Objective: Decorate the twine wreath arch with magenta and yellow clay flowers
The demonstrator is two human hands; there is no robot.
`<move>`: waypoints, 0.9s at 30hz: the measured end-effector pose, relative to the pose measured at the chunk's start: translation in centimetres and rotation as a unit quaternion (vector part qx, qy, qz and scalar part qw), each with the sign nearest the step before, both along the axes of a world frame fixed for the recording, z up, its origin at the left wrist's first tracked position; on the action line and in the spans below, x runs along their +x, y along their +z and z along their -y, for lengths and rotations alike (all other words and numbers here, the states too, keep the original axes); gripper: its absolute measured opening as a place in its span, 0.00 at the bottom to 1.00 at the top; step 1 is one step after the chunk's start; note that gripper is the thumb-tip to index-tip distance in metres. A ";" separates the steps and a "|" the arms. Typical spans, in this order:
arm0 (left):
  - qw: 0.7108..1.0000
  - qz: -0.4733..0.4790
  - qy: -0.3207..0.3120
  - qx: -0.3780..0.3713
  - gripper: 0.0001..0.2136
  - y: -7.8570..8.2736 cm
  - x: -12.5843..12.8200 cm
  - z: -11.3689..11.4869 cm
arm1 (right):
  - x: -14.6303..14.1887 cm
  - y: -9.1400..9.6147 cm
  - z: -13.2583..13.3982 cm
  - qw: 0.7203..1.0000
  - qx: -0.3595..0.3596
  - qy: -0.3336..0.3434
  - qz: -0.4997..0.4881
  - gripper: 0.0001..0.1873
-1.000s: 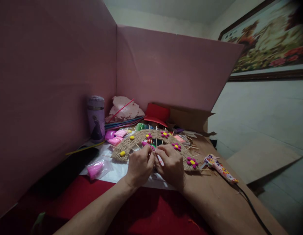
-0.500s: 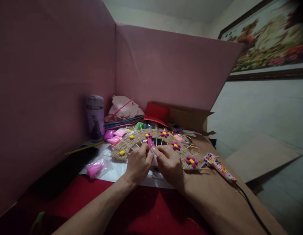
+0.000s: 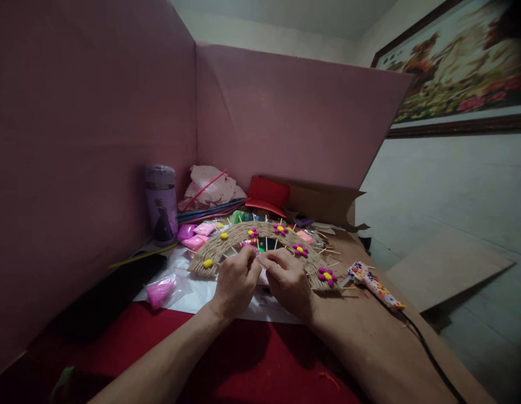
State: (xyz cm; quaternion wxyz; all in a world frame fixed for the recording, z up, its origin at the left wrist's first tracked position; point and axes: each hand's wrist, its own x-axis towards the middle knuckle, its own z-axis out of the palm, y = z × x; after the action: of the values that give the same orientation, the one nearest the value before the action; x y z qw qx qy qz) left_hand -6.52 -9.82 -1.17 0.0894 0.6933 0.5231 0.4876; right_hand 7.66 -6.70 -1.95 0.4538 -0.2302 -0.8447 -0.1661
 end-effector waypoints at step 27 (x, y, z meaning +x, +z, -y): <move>0.999 -0.031 -0.030 0.013 0.07 0.0 0.0 0.1 | -0.2 -0.3 -0.2 0.980 -0.169 0.066 -0.081 0.13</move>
State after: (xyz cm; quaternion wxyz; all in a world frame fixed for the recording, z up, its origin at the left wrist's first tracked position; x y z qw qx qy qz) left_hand -6.55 -9.96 -1.19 0.0787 0.7243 0.4982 0.4701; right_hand 7.48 -6.53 -2.27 0.4851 -0.2596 -0.8346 0.0287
